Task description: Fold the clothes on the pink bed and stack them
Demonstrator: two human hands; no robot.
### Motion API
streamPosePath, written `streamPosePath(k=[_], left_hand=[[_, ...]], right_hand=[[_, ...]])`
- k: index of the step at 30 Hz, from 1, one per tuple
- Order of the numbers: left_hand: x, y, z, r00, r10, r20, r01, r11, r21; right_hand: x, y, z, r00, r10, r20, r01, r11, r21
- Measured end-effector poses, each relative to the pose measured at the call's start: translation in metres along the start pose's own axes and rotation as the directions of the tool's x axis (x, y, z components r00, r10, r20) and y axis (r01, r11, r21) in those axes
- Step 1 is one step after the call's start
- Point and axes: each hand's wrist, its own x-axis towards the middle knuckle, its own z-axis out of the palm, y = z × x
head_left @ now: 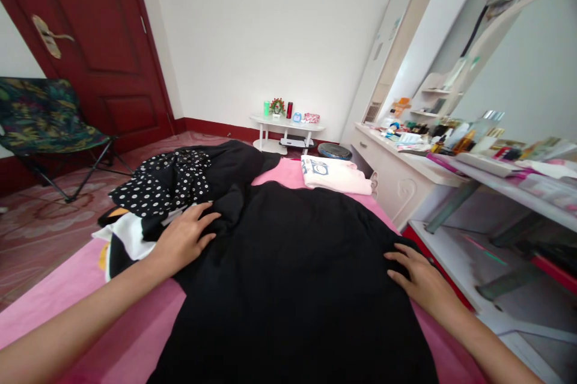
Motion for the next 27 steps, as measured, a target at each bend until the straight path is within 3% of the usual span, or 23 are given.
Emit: streamPosePath(k=[2, 5, 8, 10, 13, 14, 16, 19, 21, 23, 27], left_hand=[[-0.014, -0.006, -0.003, 0.997, -0.077, -0.026, 0.078, 0.996, 0.034], [-0.031, 0.003, -0.004, 0.984, -0.175, 0.025, 0.175, 0.984, -0.009], [-0.035, 0.014, -0.009, 0.979, -0.162, 0.121, 0.180, 0.972, -0.153], [-0.029, 0.014, -0.026, 0.976, -0.087, 0.201, 0.143, 0.949, -0.280], [-0.013, -0.007, -0.069, 0.961, -0.057, 0.269, 0.160, 0.912, -0.378], [-0.008, -0.016, -0.086, 0.965, -0.108, 0.240, 0.188, 0.920, -0.344], [0.000, -0.035, -0.114, 0.971, -0.224, 0.084, 0.232, 0.966, -0.112], [0.006, -0.042, -0.133, 0.976, -0.217, 0.010, 0.209, 0.951, 0.229], [0.010, -0.028, -0.132, 0.986, -0.155, 0.054, 0.129, 0.935, 0.329], [0.017, -0.002, -0.124, 0.996, -0.075, 0.048, 0.056, 0.948, 0.313], [0.048, 0.055, -0.087, 0.996, 0.040, 0.077, -0.036, 0.998, -0.059]], right_hand=[[0.008, -0.004, 0.001, 1.000, -0.017, 0.009, 0.017, 1.000, -0.004], [0.018, -0.034, 0.013, 0.996, -0.084, -0.012, 0.085, 0.993, 0.084], [0.021, -0.070, 0.031, 0.987, -0.153, -0.058, 0.159, 0.981, 0.110], [0.021, -0.085, 0.041, 0.981, -0.159, -0.114, 0.167, 0.984, 0.062], [0.020, -0.090, 0.046, 0.979, -0.160, -0.130, 0.167, 0.985, 0.044], [0.020, -0.090, 0.046, 0.979, -0.160, -0.124, 0.168, 0.984, 0.054], [0.019, -0.088, 0.045, 0.981, -0.154, -0.121, 0.163, 0.984, 0.066], [0.018, -0.088, 0.043, 0.982, -0.140, -0.130, 0.151, 0.986, 0.075], [0.019, -0.088, 0.041, 0.984, -0.143, -0.110, 0.154, 0.983, 0.099], [0.027, -0.085, 0.037, 0.987, -0.143, -0.073, 0.153, 0.977, 0.151], [0.066, -0.072, 0.031, 0.997, -0.009, -0.080, 0.036, 0.941, 0.338]])
